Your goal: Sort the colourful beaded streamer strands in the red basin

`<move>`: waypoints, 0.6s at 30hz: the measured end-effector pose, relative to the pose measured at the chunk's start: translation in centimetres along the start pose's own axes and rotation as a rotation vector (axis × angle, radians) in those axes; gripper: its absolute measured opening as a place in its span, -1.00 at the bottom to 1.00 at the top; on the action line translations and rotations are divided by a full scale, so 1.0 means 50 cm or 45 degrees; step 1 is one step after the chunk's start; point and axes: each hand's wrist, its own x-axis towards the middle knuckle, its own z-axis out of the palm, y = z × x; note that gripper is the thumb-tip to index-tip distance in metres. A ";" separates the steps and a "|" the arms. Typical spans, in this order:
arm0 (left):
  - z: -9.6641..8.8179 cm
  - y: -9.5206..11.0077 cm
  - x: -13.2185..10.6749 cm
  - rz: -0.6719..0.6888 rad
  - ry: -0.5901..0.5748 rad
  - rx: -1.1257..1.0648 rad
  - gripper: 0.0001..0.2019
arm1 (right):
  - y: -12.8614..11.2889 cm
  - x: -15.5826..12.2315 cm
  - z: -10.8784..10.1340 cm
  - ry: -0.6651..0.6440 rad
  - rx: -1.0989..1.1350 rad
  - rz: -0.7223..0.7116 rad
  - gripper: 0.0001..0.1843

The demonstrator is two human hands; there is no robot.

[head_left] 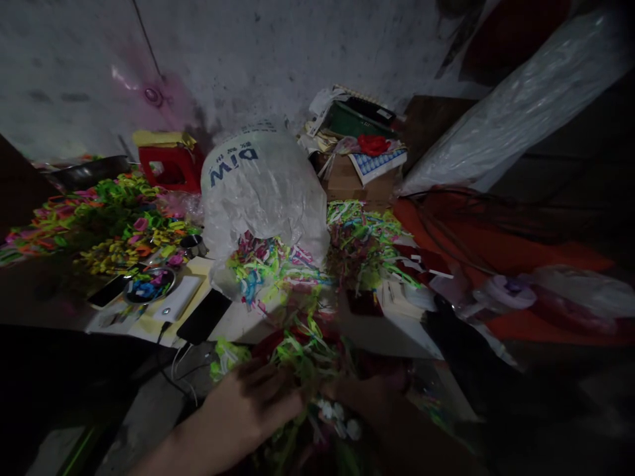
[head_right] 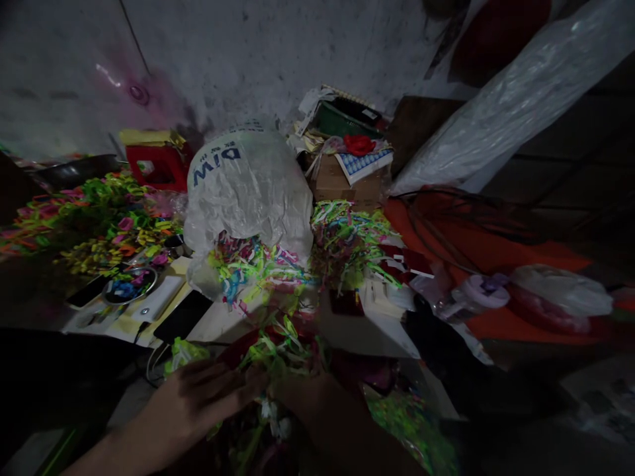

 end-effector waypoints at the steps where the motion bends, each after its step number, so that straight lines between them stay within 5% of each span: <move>1: 0.006 0.000 0.000 -0.026 -0.050 -0.074 -0.71 | 0.006 0.002 0.002 -0.013 -0.002 -0.007 -0.62; 7: 0.048 0.001 -0.001 -0.051 -0.211 -0.294 -0.90 | 0.037 -0.010 -0.022 -0.227 -0.394 0.030 -0.87; 9: 0.048 -0.002 -0.005 -0.087 -0.116 -0.363 -0.83 | 0.039 -0.025 -0.061 -0.396 -0.553 0.089 -0.89; 12: 0.038 -0.008 -0.013 -0.381 0.006 -0.478 -0.82 | 0.051 -0.042 -0.152 -0.413 -0.614 0.295 -0.86; 14: 0.037 -0.013 -0.020 -0.569 0.044 -0.527 -0.86 | 0.064 -0.043 -0.219 0.062 -0.585 0.433 -0.84; 16: 0.043 -0.017 -0.025 -0.612 0.062 -0.574 -0.86 | 0.073 -0.035 -0.270 0.763 -0.636 0.355 -0.75; 18: 0.052 -0.019 -0.025 -0.567 0.065 -0.589 -0.86 | 0.076 -0.021 -0.289 1.219 -0.601 0.226 -0.65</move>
